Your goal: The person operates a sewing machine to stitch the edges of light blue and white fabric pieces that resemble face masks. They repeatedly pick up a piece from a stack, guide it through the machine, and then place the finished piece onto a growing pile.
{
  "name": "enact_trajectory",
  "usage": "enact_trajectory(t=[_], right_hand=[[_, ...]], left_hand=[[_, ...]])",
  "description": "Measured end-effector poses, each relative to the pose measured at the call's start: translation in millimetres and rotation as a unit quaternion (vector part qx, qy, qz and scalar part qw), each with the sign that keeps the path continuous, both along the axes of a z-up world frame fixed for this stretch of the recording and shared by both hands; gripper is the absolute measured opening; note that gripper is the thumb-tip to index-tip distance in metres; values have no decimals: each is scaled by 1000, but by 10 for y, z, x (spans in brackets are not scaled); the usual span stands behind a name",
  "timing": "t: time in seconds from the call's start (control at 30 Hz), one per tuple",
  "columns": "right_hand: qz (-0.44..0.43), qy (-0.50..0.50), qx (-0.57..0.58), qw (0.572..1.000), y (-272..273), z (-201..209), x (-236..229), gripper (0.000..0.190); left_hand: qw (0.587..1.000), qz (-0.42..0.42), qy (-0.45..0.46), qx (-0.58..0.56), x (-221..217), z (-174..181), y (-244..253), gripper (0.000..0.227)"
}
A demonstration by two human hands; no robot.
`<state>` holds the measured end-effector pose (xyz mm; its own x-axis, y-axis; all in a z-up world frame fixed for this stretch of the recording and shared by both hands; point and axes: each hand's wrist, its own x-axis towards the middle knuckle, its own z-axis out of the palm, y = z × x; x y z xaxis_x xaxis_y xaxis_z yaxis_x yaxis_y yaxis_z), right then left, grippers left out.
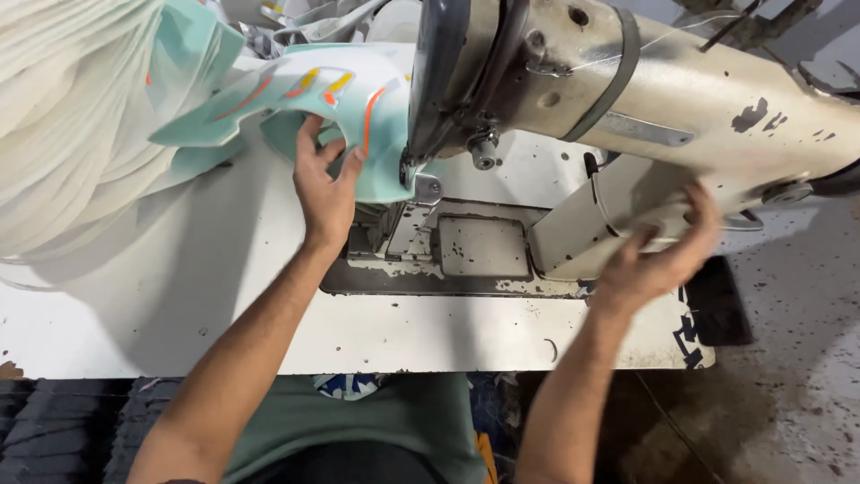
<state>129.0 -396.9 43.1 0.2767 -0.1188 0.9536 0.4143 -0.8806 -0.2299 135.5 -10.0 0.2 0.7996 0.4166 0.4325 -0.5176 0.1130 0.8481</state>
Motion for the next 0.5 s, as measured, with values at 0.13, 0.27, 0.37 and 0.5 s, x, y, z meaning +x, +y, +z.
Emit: enact_trajectory(t=[0.13, 0.27, 0.37, 0.5], right_hand=[[-88, 13, -28, 996, -229, -434, -49, 56], [-55, 56, -14, 997, -314, -661, -188, 68], [-6, 128, 39, 991, -245, -224, -493, 70], [126, 122, 60, 983, -21, 74, -833, 56]], left_hand=[[1000, -1, 3, -11, 131, -20, 24, 65], [999, -19, 47, 17, 153, -103, 88, 62], [981, 33, 81, 175, -122, 55, 386, 54], [816, 211, -28, 538, -829, 1190, 1044, 60]])
